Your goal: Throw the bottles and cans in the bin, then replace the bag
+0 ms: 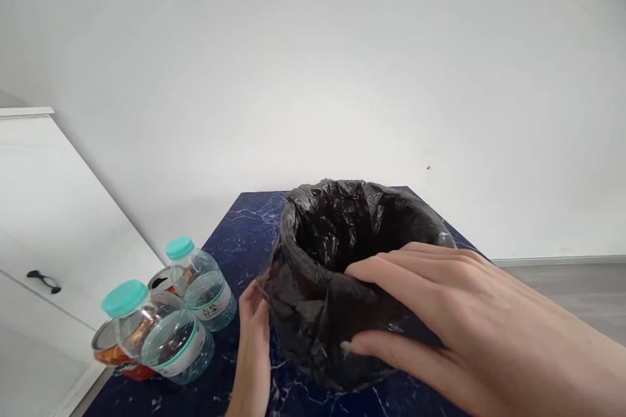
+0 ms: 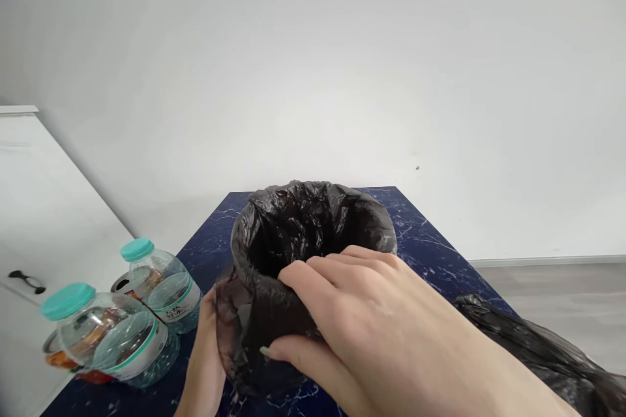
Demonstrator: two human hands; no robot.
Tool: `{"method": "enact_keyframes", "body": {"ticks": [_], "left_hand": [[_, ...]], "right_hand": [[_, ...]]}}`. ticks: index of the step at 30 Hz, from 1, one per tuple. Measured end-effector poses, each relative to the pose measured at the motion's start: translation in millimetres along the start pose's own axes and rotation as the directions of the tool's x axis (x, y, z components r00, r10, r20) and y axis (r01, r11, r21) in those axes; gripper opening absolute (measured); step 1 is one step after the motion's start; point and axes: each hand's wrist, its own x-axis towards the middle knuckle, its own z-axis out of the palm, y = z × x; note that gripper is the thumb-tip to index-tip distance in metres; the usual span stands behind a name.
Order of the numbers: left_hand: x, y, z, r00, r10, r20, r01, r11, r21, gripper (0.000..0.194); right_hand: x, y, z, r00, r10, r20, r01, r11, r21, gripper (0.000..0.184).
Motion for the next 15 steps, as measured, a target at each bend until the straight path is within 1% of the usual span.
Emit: {"method": "enact_keyframes", "body": {"ticks": [2,4,6,7,8,9,10,12,14,15], "left_hand": [[-4.4,20.7,8.2,0.995,0.090,-0.041,-0.091,0.995,-0.035,0.059],[-13.4,39.2,16.7,0.969,0.228,-0.094,-0.232,0.972,-0.034,0.044],[-23.8,56.9,25.3,0.919,0.361,-0.160,-0.364,0.931,0.012,0.031],[-27.6,65.8,29.8,0.885,0.428,-0.180,-0.429,0.903,0.040,0.026],[-29.6,74.8,34.6,0.852,0.489,-0.185,-0.488,0.871,0.056,0.023],[-29.4,83.7,39.6,0.827,0.538,-0.164,-0.535,0.842,0.066,0.023],[-26.9,91.9,44.9,0.812,0.569,-0.131,-0.565,0.822,0.072,0.025],[-16.4,105.3,55.9,0.818,0.575,-0.036,-0.571,0.817,0.078,0.027],[-2.4,112.9,66.8,0.853,0.519,0.055,-0.521,0.853,0.038,0.030],[4.2,114.3,72.0,0.882,0.463,0.082,-0.464,0.886,-0.005,0.033]], "right_hand": [[-2.1,1.5,-3.0,1.000,0.010,-0.002,-0.010,1.000,0.006,0.027],[-4.6,3.8,-5.9,1.000,0.017,-0.024,-0.016,1.000,0.007,0.029],[-7.5,7.1,-8.3,0.999,0.020,-0.050,-0.020,1.000,0.006,0.033],[-9.0,9.3,-9.0,0.998,0.020,-0.055,-0.020,1.000,0.004,0.034],[-10.5,11.9,-9.4,0.998,0.017,-0.052,-0.017,1.000,0.003,0.033],[-11.9,15.1,-9.4,0.999,0.017,-0.041,-0.017,1.000,0.000,0.032],[-13.1,18.7,-9.1,1.000,0.018,-0.024,-0.018,1.000,-0.002,0.032],[-14.9,26.8,-7.8,0.999,0.035,0.034,-0.035,0.999,-0.001,0.034],[-15.7,34.6,-6.3,0.993,0.064,0.101,-0.066,0.998,0.009,0.037],[-15.8,37.8,-5.8,0.989,0.077,0.127,-0.080,0.997,0.018,0.037]]}}
